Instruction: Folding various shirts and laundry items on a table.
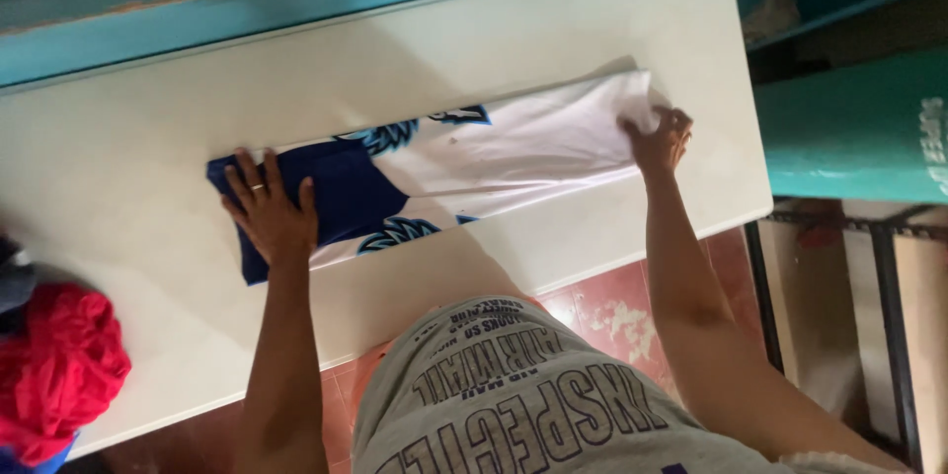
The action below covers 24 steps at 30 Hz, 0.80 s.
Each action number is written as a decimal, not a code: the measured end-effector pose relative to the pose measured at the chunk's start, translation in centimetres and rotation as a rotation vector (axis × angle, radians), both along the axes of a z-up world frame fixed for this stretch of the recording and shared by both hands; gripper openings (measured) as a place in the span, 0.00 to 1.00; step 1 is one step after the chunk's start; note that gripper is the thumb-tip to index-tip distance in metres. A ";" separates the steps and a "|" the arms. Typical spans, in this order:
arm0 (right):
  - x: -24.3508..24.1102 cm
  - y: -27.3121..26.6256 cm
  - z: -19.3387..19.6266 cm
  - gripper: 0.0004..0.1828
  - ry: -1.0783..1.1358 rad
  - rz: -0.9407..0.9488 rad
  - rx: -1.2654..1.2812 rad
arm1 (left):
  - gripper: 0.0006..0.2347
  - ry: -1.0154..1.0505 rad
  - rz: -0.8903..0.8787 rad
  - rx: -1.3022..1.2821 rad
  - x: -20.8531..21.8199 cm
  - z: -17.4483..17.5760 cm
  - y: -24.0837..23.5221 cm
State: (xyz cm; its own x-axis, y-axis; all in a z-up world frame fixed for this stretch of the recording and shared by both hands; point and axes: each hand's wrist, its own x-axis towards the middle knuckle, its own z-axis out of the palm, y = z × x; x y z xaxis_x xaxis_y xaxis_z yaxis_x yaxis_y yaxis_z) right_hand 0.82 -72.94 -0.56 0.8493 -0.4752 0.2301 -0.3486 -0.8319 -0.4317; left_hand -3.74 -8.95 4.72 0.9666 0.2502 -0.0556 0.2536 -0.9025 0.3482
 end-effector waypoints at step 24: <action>-4.6 27.8 18.4 0.19 0.420 0.713 1.172 | 0.32 0.301 0.280 -2.042 -2.0 1.4 -3.9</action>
State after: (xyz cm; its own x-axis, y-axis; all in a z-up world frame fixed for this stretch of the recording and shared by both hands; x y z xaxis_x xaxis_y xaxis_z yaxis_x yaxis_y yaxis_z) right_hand -3.77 -45.13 17.86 0.8882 0.3371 -0.3122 -0.2871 -0.1231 -0.9499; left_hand -5.72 -12.86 6.08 0.8325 -0.2544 -0.4922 0.5103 0.6981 0.5022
